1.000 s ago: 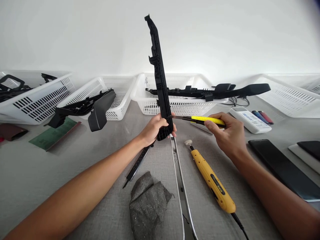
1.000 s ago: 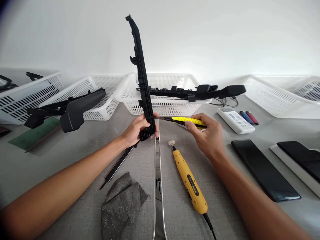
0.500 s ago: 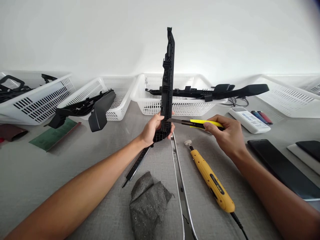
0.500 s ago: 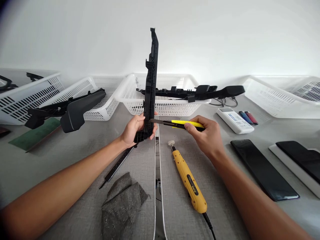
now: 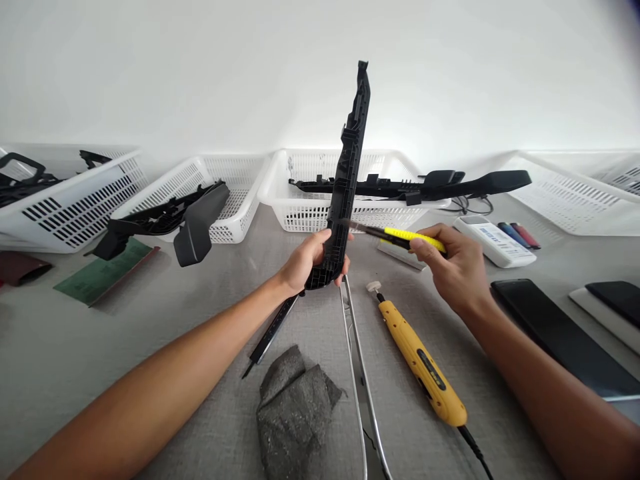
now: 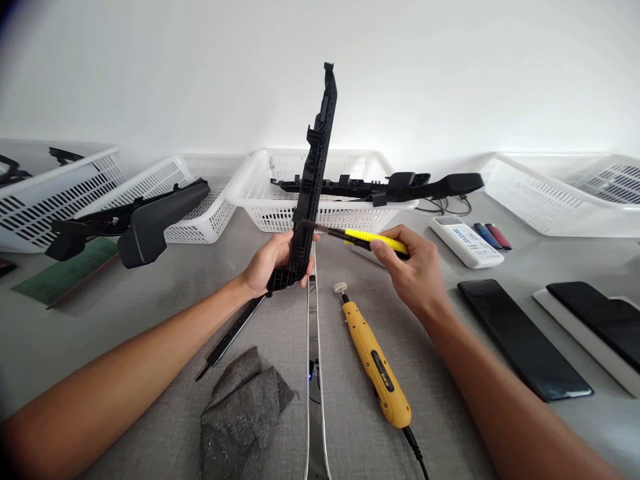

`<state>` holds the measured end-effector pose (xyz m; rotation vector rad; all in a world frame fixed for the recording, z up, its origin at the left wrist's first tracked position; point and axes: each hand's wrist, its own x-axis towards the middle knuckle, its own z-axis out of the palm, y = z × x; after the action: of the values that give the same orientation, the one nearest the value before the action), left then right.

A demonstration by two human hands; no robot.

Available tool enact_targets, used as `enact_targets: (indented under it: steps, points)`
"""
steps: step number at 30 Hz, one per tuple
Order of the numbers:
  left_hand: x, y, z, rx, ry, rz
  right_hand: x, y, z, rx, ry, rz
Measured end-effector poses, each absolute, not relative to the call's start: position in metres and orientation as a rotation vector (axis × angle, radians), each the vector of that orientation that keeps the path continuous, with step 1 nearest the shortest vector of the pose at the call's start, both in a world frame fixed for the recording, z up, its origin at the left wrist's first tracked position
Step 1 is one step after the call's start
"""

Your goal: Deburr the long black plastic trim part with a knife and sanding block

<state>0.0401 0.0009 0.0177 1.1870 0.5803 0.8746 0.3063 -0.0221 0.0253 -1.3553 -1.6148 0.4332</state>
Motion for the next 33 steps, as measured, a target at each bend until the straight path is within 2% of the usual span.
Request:
enact_targets:
  steps: [3,12,19,27,33]
  points:
    - [0.0405,0.0012,0.0191,1.2,0.575,0.877,0.3041,-0.0235,0.0245,-1.358,-1.689,0.499]
    - [0.0416,0.003,0.0135,1.242,0.583,0.807,0.3063,-0.0204,0.0248,-1.345,-1.634,0.428]
    - [0.0404,0.0014,0.016,1.244,0.596,0.831,0.3074,-0.0173,0.0222,-1.371,-1.474,0.27]
    - [0.0385,0.0029,0.0165,1.199,0.584,0.829,0.3045,-0.016,0.0191,-1.305,-1.688,0.45]
    - [0.0396,-0.0008,0.0197,1.102,0.705,1.044,0.3038,-0.0198,0.0207,-1.192,-1.833,0.633]
